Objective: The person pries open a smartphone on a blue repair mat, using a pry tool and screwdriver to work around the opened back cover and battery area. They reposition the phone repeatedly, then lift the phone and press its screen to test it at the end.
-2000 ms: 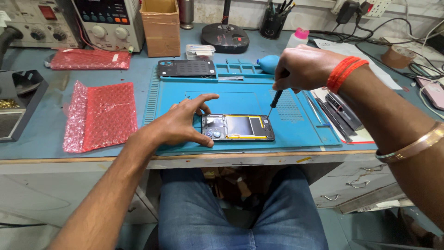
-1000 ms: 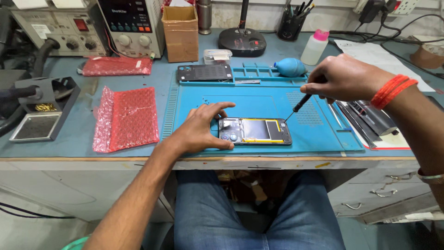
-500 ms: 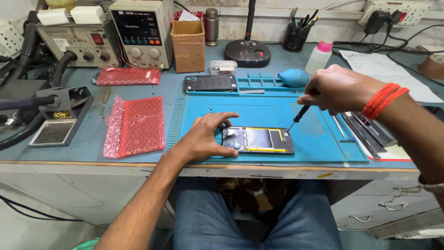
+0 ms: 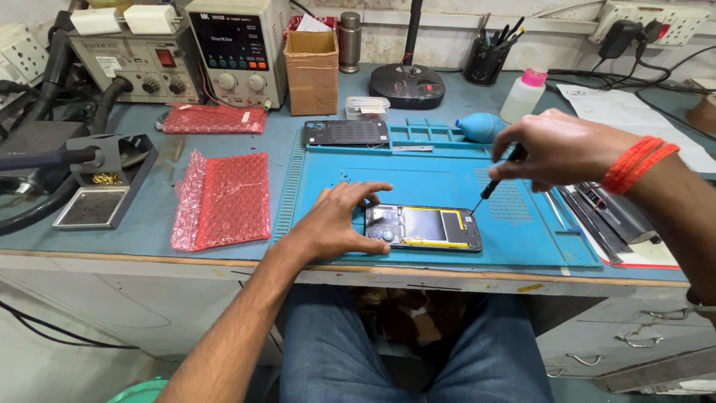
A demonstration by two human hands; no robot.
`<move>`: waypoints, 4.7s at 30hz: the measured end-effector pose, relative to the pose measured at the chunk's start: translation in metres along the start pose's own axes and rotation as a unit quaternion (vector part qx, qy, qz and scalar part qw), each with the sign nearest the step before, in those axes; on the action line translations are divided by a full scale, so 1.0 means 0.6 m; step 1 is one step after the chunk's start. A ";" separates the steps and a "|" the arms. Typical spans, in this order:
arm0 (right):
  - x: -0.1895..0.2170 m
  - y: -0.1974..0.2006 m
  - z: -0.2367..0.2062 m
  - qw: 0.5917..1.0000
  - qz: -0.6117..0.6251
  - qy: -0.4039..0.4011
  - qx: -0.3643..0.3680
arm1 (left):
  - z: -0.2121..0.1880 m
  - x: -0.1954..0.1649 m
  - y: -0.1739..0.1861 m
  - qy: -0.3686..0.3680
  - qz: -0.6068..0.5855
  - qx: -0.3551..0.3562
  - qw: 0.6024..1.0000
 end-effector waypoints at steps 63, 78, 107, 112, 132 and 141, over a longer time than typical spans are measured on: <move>0.085 0.034 -0.045 0.960 0.059 0.259 -0.095 | 0.008 0.017 0.001 -0.004 0.004 -0.015 1.000; 0.076 0.040 -0.038 0.963 0.078 0.234 -0.106 | 0.182 -0.052 -0.135 -0.063 -0.043 0.104 0.992; 0.019 0.041 -0.029 0.992 0.024 0.072 -0.097 | 0.199 -0.070 -0.156 -0.049 0.003 0.107 0.993; -0.020 0.039 -0.014 0.973 0.122 0.109 -0.161 | 0.214 -0.072 -0.163 -0.023 0.048 0.141 0.989; -0.114 -0.103 0.028 0.850 0.439 0.074 -0.280 | 0.253 -0.094 -0.208 -0.051 0.225 0.195 0.953; -0.122 -0.107 0.025 0.846 0.438 0.086 -0.292 | 0.241 -0.081 -0.228 -0.090 0.234 0.163 0.954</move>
Point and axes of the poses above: each hand's wrist, its own z-axis towards the middle knuckle, its own y-axis out of the back of the hand, x = y × z, the point moved 9 cm from there along z, towards the middle knuckle, and after that the axes turned 1 degree about -x, right-handed, at the moved point
